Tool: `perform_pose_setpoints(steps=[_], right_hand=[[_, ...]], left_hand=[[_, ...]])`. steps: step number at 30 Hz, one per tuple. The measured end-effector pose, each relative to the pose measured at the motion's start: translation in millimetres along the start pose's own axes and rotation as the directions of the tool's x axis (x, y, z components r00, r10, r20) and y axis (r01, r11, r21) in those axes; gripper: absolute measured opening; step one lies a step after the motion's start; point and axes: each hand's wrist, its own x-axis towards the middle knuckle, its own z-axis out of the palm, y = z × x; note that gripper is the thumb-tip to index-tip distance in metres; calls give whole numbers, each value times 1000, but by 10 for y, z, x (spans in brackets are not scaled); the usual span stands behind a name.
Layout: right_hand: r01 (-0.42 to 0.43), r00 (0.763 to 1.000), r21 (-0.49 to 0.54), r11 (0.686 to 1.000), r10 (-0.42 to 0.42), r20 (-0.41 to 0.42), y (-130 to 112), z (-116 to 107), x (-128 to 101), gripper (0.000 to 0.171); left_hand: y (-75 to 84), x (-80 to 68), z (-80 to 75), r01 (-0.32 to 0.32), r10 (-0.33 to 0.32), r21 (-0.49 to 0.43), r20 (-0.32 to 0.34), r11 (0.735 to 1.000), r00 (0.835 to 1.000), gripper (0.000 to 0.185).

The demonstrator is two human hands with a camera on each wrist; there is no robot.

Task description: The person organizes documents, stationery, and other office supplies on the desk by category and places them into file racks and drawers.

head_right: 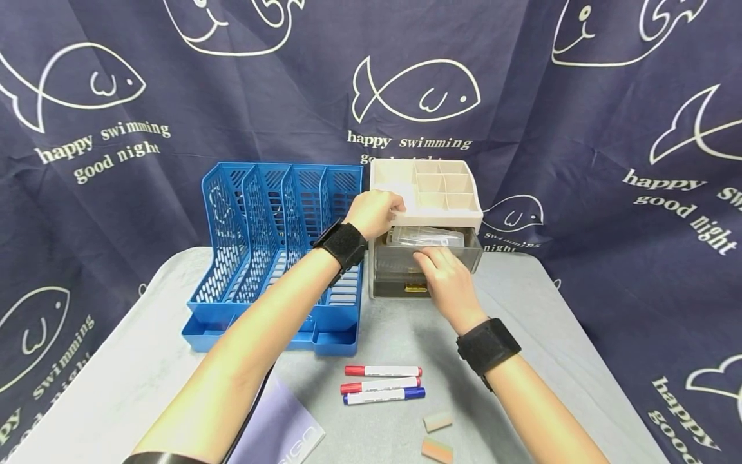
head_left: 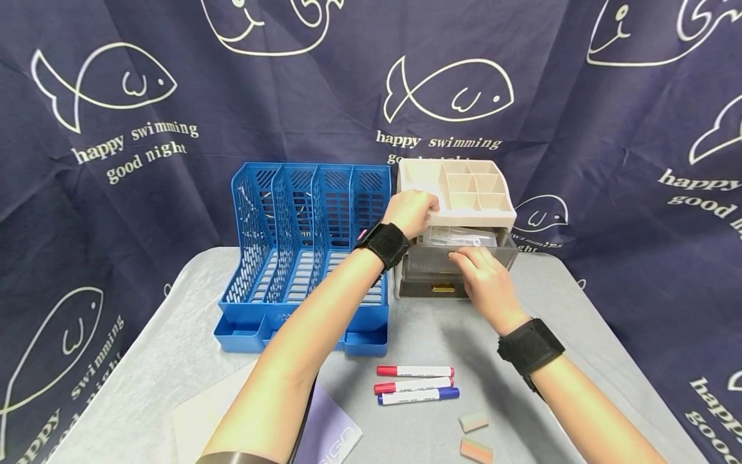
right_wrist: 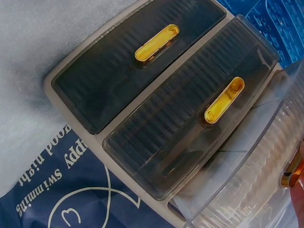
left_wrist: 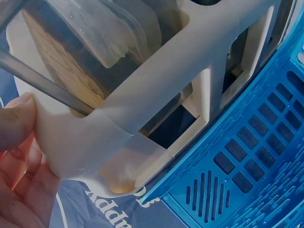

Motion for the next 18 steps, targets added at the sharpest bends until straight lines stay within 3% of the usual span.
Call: perform_pose_setpoints(steps=[18], right_hand=[[-21, 1000, -8, 1000, 21, 11, 66, 92, 42, 40]], left_hand=[[14, -10, -18, 16, -16, -14, 13, 1000, 1000, 23]])
